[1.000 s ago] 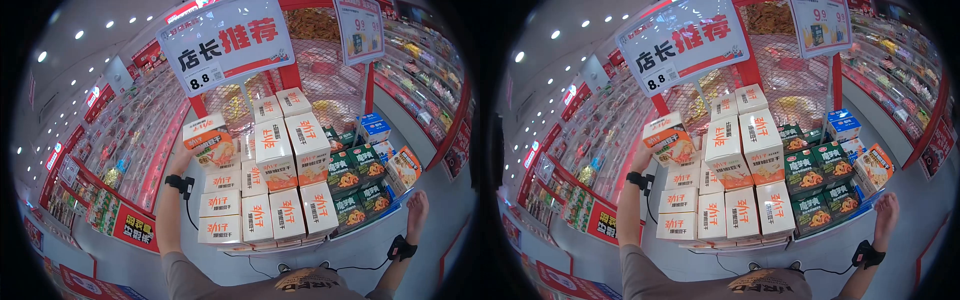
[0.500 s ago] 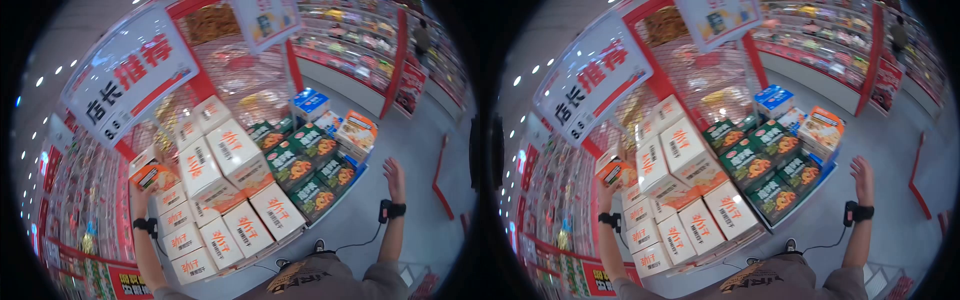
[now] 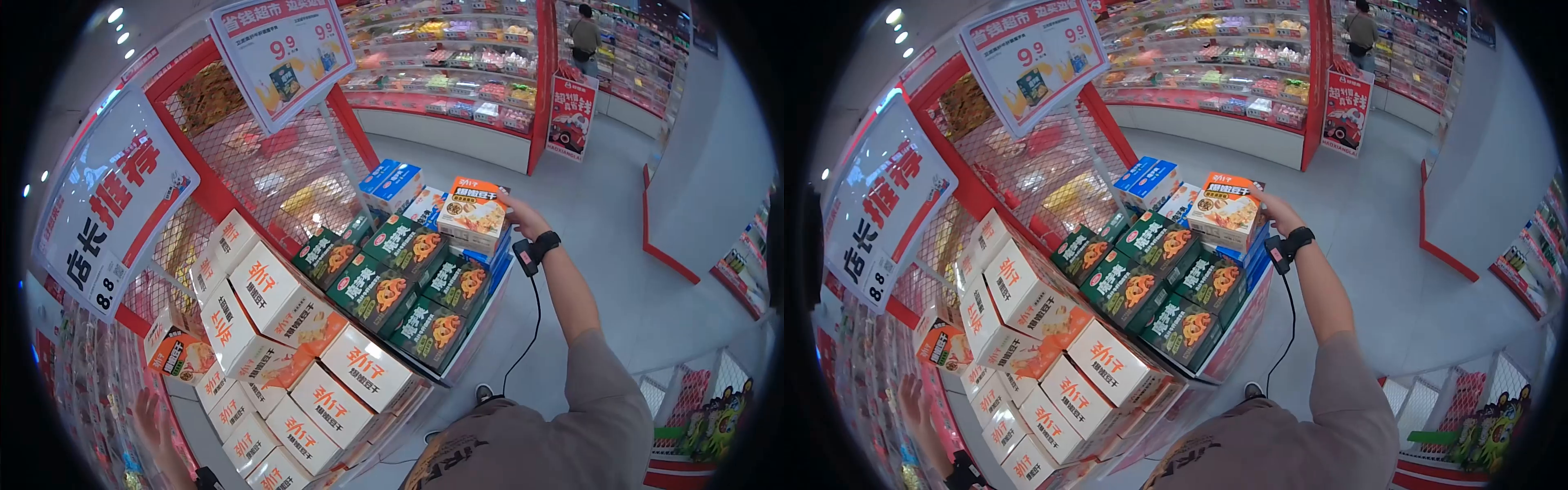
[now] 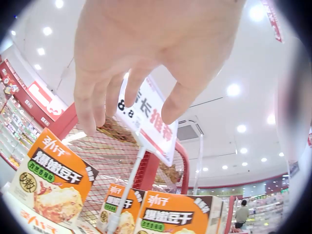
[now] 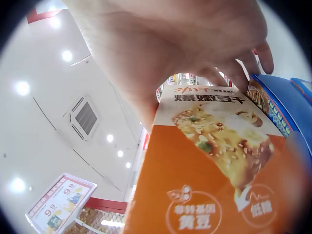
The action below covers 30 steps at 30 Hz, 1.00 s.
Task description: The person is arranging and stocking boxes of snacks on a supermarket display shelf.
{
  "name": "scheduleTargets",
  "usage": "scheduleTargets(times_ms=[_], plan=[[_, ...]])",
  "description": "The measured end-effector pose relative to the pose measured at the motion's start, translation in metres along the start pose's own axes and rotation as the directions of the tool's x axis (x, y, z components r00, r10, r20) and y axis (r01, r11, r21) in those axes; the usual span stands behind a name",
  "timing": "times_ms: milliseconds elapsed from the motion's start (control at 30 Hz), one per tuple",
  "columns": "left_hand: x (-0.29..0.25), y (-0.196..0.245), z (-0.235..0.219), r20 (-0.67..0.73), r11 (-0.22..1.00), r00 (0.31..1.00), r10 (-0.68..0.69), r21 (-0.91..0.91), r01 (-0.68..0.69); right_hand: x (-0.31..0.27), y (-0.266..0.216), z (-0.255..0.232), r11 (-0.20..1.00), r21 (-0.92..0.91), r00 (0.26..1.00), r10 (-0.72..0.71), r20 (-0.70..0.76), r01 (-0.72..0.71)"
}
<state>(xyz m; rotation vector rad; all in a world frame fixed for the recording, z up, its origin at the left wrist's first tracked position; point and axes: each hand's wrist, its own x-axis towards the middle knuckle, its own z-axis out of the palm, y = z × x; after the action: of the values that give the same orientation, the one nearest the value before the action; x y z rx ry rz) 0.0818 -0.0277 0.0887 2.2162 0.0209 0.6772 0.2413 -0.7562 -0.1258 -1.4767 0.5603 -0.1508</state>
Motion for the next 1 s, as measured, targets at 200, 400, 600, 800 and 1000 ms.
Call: scheduleTargets(times_ms=[200, 400, 600, 800, 1000], plan=[[-0.054, 0.032, 0.001, 0.050, 0.998, 0.997, 0.065, 0.009, -0.066, 0.026, -0.001, 0.015, 0.978, 0.052, 0.977, -0.195, -0.090, 0.200], [-0.088, 0.074, 0.006, 0.136, 0.990, 0.982, 0.135, -0.059, -0.128, -0.018, -0.041, 0.035, 0.674, -0.502, 0.645, -0.717, -0.266, 0.542], [-0.108, 0.118, 0.049, 0.363, 0.985, 0.924, 0.122, -0.155, -0.070, -0.177, -0.112, 0.064, 0.523, 0.054, 0.521, -0.852, 0.047, 0.851], [-0.133, 0.133, 0.113, 0.361, 0.869, 0.840, 0.406, -0.438, -0.231, -0.252, -0.078, 0.143, 0.310, 0.612, -0.060, -0.860, 0.507, 0.728], [-0.151, 0.107, 0.080, 0.363, 0.943, 0.876, 0.319, -0.210, -0.257, -0.271, -0.086, 0.192, 0.389, 0.601, -0.199, -0.701, 0.685, 0.698]])
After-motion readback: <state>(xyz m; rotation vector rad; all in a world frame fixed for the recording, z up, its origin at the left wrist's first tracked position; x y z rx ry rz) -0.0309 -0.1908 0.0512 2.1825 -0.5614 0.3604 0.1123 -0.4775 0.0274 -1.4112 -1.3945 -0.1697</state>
